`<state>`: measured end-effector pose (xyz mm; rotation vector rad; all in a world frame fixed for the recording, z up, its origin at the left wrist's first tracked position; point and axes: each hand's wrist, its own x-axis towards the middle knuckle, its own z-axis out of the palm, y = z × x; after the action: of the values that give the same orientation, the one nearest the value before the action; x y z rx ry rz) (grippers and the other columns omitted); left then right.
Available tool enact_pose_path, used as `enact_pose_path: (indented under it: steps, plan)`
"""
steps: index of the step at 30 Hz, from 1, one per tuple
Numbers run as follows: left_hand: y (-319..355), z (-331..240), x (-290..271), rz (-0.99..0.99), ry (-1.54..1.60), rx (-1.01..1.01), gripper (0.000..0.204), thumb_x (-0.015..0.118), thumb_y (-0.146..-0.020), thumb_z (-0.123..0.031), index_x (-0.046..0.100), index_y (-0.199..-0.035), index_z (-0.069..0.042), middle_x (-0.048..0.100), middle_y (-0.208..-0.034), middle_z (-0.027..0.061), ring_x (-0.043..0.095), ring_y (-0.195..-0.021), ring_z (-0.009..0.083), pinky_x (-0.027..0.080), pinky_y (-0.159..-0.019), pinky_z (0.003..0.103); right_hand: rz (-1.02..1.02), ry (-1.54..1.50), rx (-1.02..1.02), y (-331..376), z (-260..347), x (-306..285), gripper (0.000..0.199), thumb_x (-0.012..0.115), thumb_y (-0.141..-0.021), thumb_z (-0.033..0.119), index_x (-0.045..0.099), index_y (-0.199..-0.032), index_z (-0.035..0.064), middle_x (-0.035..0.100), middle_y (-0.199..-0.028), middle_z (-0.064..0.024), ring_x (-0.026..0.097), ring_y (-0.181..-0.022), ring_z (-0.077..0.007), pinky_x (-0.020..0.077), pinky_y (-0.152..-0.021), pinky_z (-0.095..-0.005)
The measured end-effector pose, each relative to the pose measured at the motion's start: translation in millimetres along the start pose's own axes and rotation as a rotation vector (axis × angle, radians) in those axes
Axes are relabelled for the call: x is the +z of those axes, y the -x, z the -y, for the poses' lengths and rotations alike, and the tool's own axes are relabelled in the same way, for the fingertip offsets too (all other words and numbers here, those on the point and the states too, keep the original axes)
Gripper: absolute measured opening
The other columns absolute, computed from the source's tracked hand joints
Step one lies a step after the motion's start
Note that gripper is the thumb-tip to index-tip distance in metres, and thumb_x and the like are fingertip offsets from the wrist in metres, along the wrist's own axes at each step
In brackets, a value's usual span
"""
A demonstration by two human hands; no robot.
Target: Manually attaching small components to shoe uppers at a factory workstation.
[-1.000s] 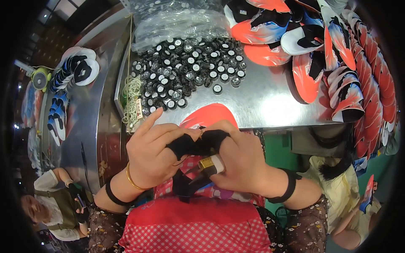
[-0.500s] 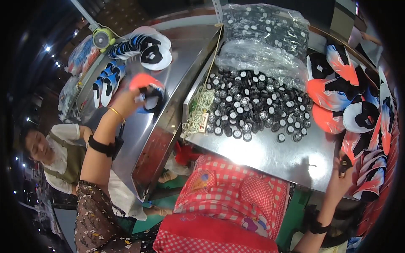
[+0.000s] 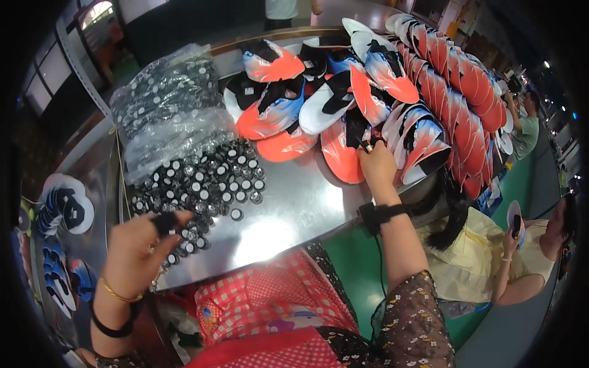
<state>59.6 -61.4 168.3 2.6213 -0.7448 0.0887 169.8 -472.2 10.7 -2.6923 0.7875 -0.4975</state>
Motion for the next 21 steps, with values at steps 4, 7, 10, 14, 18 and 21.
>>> enact_pose_path:
  steps: [4, 7, 10, 14, 18, 21]
  plan:
    - [-15.3, -16.7, 31.4, -0.020, 0.052, 0.183, 0.033, 0.065, -0.075, -0.009, 0.064, -0.107, -0.014, 0.061, -0.073, 0.0078, 0.060, -0.063, 0.0255, 0.048, -0.055, 0.033, -0.302, -0.363, -0.351, 3.8, 17.1, -16.9, 0.026, 0.068, -0.076, 0.026, 0.056, -0.087, 0.0056, 0.063, -0.083, -0.0156, 0.061, -0.077, -0.0370, 0.0473, -0.064, -0.0431]
    - [-18.7, -27.6, 44.5, 0.016, 0.064, 0.198, 0.030, 0.064, -0.076, -0.012, 0.065, -0.107, -0.015, 0.062, -0.078, 0.0078, 0.061, -0.065, 0.0254, 0.049, -0.055, 0.033, -0.458, -0.149, -0.314, -23.9, 43.0, -30.4, 0.032, 0.069, -0.075, 0.029, 0.052, -0.083, 0.0042, 0.057, -0.074, -0.0147, 0.059, -0.071, -0.0376, 0.0457, -0.059, -0.0461]
    - [-21.6, -36.2, 55.4, -0.027, 0.146, 0.233, 0.029, 0.062, -0.080, -0.021, 0.065, -0.108, -0.016, 0.059, -0.069, 0.0070, 0.059, -0.059, 0.0245, 0.047, -0.051, 0.034, -0.451, -0.101, -0.368, -59.9, 53.6, -50.6, 0.037, 0.068, -0.075, 0.033, 0.055, -0.092, 0.0031, 0.060, -0.088, -0.0197, 0.060, -0.079, -0.0394, 0.0480, -0.065, -0.0461]
    - [-7.4, -32.1, 62.0, -0.061, 0.092, 0.082, 0.025, 0.059, -0.084, -0.027, 0.067, -0.107, -0.023, 0.054, -0.061, 0.0065, 0.056, -0.054, 0.0232, 0.044, -0.048, 0.033, -0.465, -0.240, -0.231, -113.0, 31.2, -77.0, 0.027, 0.058, -0.079, 0.029, 0.059, -0.097, 0.0097, 0.062, -0.092, -0.0179, 0.060, -0.084, -0.0394, 0.0481, -0.071, -0.0461]
    - [22.3, -7.8, 70.0, -0.123, 0.188, -0.096, 0.023, 0.056, -0.086, -0.030, 0.068, -0.104, -0.021, 0.054, -0.060, 0.0090, 0.057, -0.055, 0.0245, 0.044, -0.049, 0.034, -0.453, 0.032, 0.003, -148.8, -61.9, -89.6, 0.034, 0.056, -0.079, 0.026, 0.056, -0.106, 0.0038, 0.060, -0.099, -0.0231, 0.057, -0.095, -0.0390, 0.0445, -0.080, -0.0427]
    - [22.0, 0.8, 84.3, -0.100, 0.351, -0.076, 0.027, 0.052, -0.089, -0.034, 0.065, -0.104, -0.016, 0.057, -0.066, 0.0125, 0.058, -0.060, 0.0296, 0.045, -0.054, 0.037, -0.403, 0.230, -0.398, -207.9, -290.0, -50.7, 0.029, 0.046, -0.083, 0.005, 0.060, -0.108, 0.0099, 0.055, -0.113, -0.0210, 0.054, -0.103, -0.0376, 0.0487, -0.077, -0.0383]
